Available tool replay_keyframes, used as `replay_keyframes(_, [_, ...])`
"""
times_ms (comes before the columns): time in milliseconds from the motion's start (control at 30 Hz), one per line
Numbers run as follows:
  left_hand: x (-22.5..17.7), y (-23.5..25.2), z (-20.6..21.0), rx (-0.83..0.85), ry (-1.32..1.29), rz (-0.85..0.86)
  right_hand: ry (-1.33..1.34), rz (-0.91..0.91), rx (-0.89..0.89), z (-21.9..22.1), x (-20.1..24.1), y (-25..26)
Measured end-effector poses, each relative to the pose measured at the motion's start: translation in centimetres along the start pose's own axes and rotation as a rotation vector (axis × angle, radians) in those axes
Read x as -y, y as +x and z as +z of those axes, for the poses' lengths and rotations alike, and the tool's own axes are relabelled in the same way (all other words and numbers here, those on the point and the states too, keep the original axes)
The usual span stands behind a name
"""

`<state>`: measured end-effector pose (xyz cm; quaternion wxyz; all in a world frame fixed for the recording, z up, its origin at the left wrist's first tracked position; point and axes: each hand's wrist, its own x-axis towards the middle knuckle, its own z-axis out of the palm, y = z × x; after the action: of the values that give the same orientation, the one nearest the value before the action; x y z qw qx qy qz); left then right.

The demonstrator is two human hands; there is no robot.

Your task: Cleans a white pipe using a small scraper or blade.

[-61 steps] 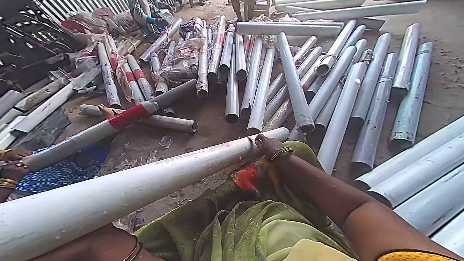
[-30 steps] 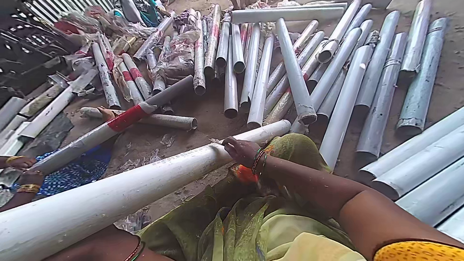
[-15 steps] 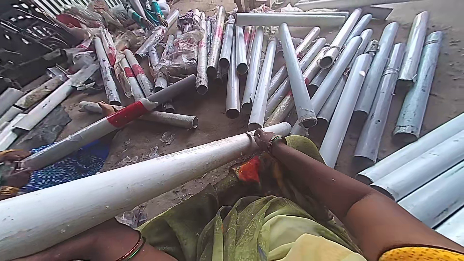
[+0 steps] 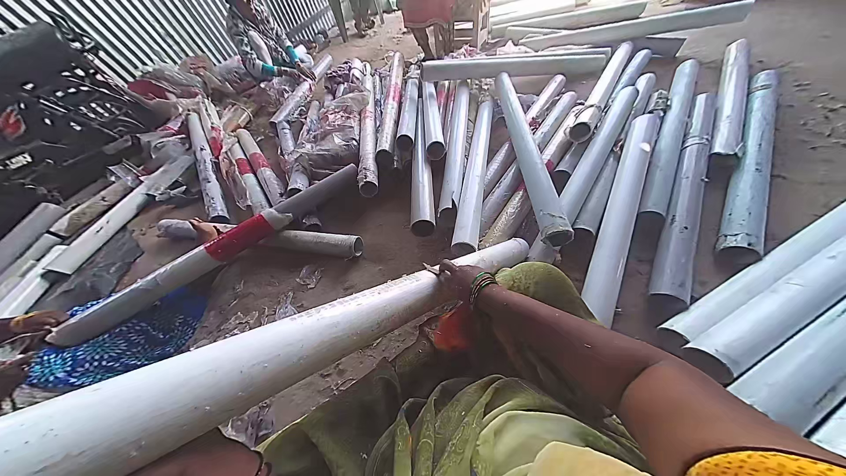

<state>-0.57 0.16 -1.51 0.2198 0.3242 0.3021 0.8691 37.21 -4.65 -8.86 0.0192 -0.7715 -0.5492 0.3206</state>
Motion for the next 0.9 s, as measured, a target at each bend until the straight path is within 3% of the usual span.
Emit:
replay_keyframes(100, [0.2,0.3,-0.1,-0.03,-0.038,-0.007,-0.033,0.243,0.024,-0.5,-4.6,2.5])
replay_keyframes(167, [0.3,0.3,-0.2,-0.034,-0.06,-0.016,0.026,0.307,-0.043,-0.8,-4.3,2.5])
replay_keyframes(233, [0.0,0.2,0.5,-0.063,-0.077,-0.03,0.01,0.228,-0.032,-1.5,-1.9,0.9])
replay_keyframes(433, [-1.1,-0.8,1.6,-0.116,-0.078,-0.057,0.18,-0.24,-0.018,-0.8,4.2,-3.6])
replay_keyframes(567, [-0.5,-0.4,1.0,-0.095,-0.093,-0.049,0.153,-0.32,-0.021,-0.2,5.1,-3.2])
replay_keyframes(667, [-0.8,-0.5,1.4,-0.132,-0.112,-0.052,0.026,-0.129,0.002,-0.7,3.3,-1.9])
replay_keyframes(800, [-0.4,-0.3,1.0,-0.131,-0.098,-0.047,-0.051,0.248,0.028,-0.6,-3.0,1.6])
replay_keyframes(900, [-0.1,-0.1,0.9,-0.118,-0.079,-0.006,0.048,0.252,-0.047,-1.6,-3.0,1.4])
